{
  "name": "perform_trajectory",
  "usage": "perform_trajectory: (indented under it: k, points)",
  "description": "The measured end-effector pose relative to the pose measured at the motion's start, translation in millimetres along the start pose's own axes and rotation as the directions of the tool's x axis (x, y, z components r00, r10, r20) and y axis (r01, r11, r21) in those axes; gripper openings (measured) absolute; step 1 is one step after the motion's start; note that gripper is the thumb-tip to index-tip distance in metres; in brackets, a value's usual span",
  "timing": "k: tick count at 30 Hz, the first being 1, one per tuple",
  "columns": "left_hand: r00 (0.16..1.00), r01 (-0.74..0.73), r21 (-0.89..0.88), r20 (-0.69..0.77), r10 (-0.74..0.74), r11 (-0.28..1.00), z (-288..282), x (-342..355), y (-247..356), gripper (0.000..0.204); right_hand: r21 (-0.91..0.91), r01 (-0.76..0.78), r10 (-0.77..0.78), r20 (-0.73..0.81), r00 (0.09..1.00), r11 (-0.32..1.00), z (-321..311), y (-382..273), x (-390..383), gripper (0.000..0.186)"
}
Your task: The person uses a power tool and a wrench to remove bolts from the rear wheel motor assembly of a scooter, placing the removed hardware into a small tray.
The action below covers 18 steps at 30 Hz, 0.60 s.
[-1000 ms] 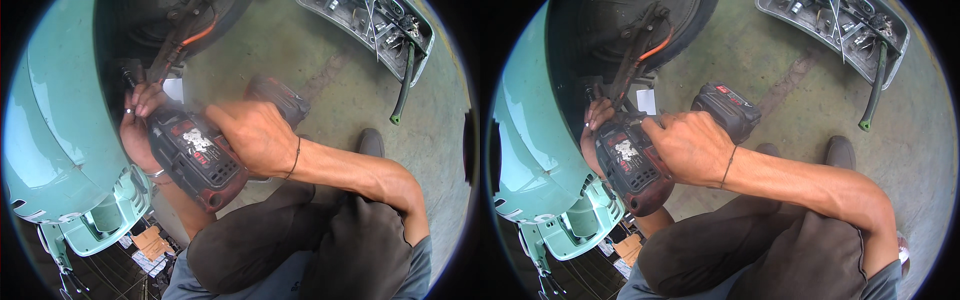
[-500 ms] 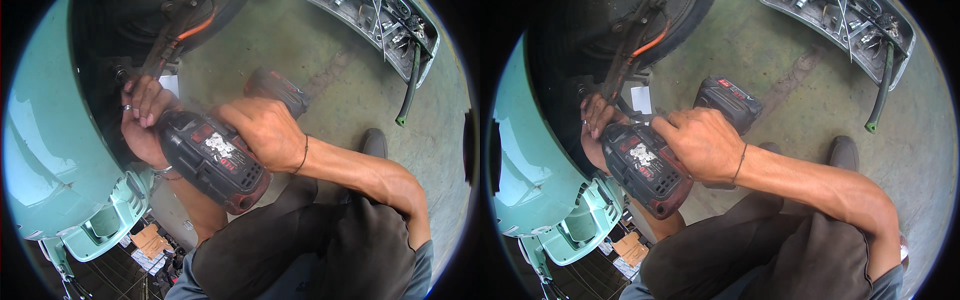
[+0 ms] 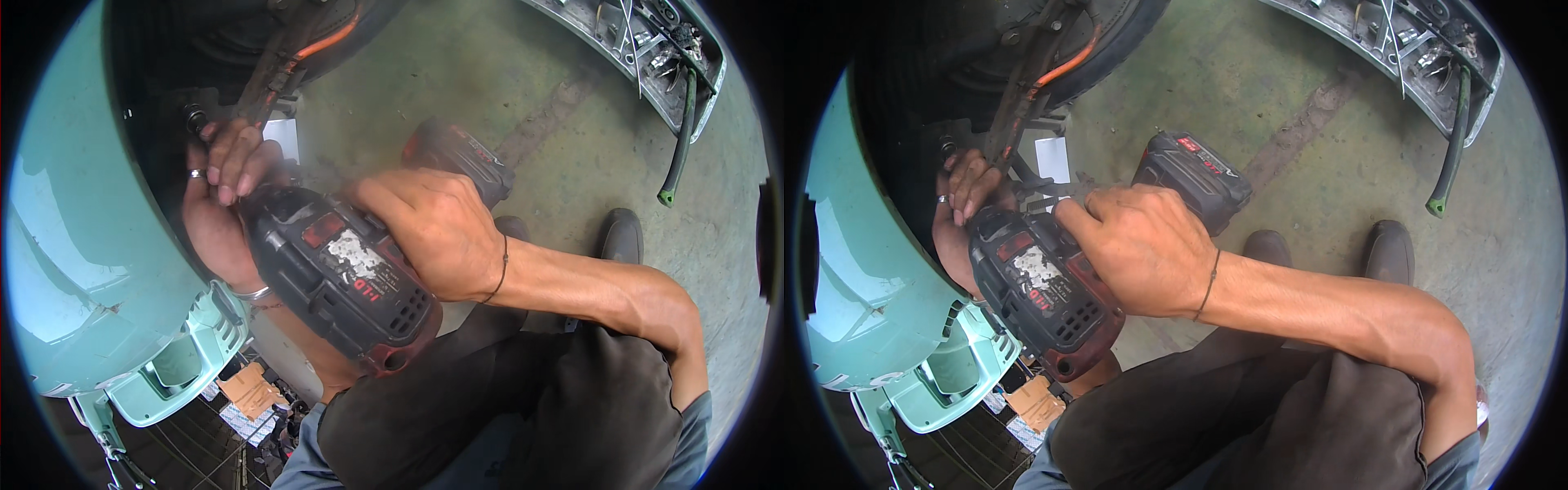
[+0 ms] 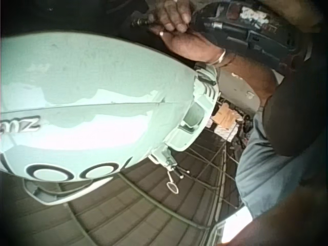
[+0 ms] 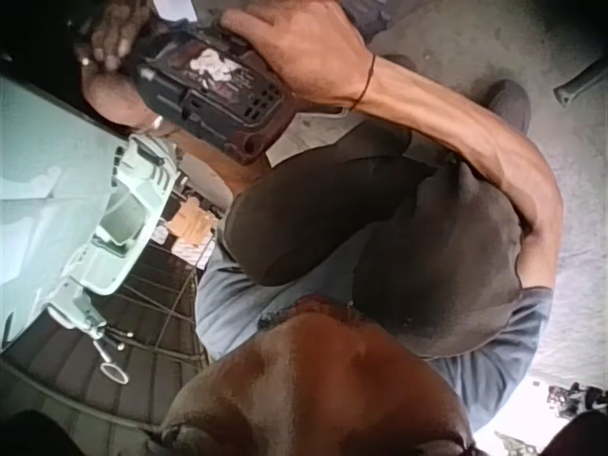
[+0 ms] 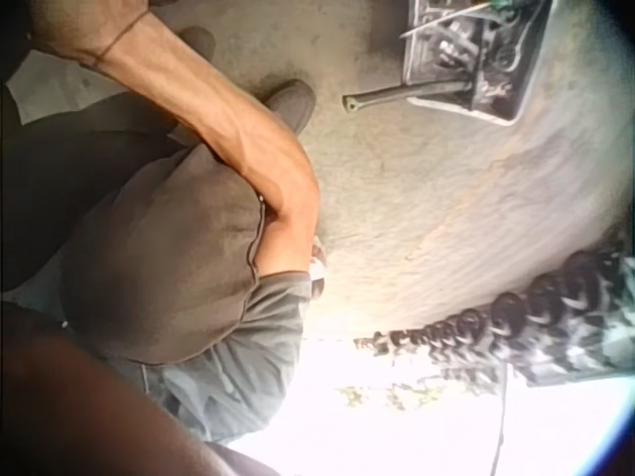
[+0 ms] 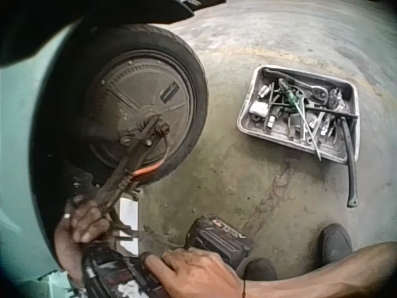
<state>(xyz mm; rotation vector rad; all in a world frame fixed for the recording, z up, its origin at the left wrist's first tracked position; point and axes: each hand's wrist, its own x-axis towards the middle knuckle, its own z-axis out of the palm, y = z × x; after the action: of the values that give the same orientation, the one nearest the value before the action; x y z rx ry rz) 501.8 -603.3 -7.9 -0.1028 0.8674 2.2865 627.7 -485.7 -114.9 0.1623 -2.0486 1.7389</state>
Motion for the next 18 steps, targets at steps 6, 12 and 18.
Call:
perform_trajectory:
  k: [6,12,18]
  points:
    - [0.997,-0.041,-0.115,0.066,0.049,0.993,-1,7,1,0.02,-0.14,0.073,-0.068,0.045,0.997,0.987,-18,-7,13,0.036]
    - [0.971,0.059,-0.442,0.235,0.052,0.895,-19,18,-9,0.021,-0.034,-0.01,0.013,0.084,0.996,0.999,-18,-10,10,0.034]
    - [0.976,0.047,-0.648,0.19,0.102,0.76,-11,14,3,0.022,-0.252,0.072,-0.037,0.14,0.989,0.965,-39,-34,30,0.024]
